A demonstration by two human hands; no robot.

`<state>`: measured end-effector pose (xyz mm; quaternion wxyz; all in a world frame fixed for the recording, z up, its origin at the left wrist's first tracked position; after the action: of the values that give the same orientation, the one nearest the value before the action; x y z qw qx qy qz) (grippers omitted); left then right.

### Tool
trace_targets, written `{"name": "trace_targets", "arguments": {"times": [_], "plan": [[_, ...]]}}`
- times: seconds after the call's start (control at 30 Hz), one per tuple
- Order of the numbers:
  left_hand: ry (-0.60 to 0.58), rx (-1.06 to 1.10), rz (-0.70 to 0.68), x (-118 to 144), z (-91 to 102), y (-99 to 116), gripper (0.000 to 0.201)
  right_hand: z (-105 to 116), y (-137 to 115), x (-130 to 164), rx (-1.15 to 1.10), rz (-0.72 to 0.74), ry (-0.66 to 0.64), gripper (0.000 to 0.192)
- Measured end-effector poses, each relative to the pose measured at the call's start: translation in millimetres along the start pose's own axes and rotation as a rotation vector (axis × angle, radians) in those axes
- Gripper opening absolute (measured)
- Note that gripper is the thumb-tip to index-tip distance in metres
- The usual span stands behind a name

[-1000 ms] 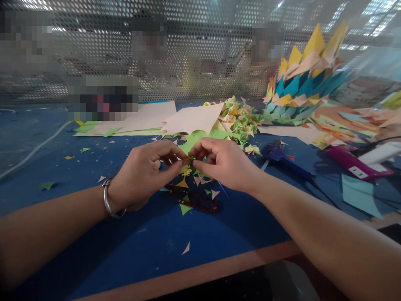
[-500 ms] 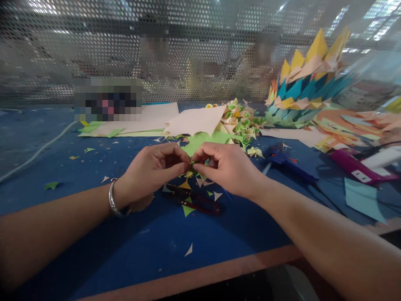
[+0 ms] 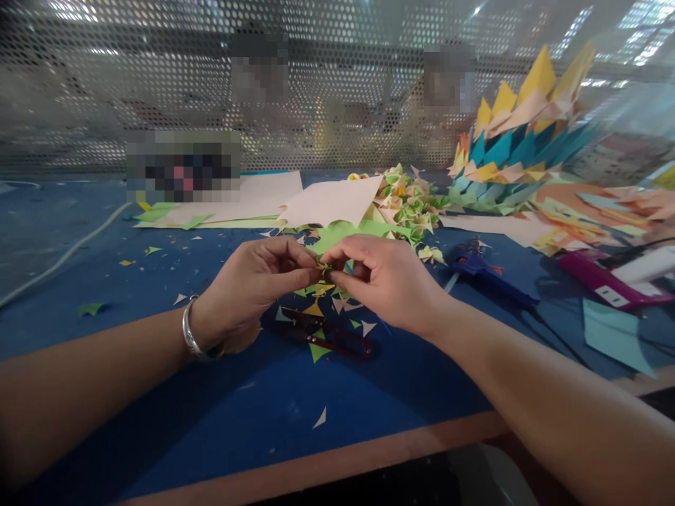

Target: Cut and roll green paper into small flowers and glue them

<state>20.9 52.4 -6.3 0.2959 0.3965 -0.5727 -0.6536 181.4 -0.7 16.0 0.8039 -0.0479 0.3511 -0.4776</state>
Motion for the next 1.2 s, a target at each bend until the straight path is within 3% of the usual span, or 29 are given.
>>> {"name": "trace_targets", "arguments": {"times": [0.23, 0.47, 1.0, 1.2], "plan": [[0.02, -0.119, -0.114, 1, -2.0, 3, 0.007, 2, 0, 0, 0.022, 0.069, 0.059, 0.009], [0.026, -0.148, -0.137, 1, -3.2, 3, 0.006, 3, 1, 1, 0.061, 0.055, 0.084, 0.004], [0.064, -0.44, -0.414, 8, -2.1, 10, 0.006, 1, 0, -1, 0.109, 0.068, 0.011, 0.008], [0.029, -0.486, -0.397, 9, -3.5, 12, 0.008, 1, -1, -1, 0.131, 0.08, -0.021, 0.01]]}}
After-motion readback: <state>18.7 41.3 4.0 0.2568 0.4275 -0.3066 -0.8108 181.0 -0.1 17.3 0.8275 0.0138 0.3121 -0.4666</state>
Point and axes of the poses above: each hand's wrist, its own x-axis away from the middle knuckle, its own z-axis out of the back of the hand, y = z × x, the point moved 4 cm from there along -x, towards the middle knuckle, and after that the axes turned 4 degrees about x, right-handed, at the moved point
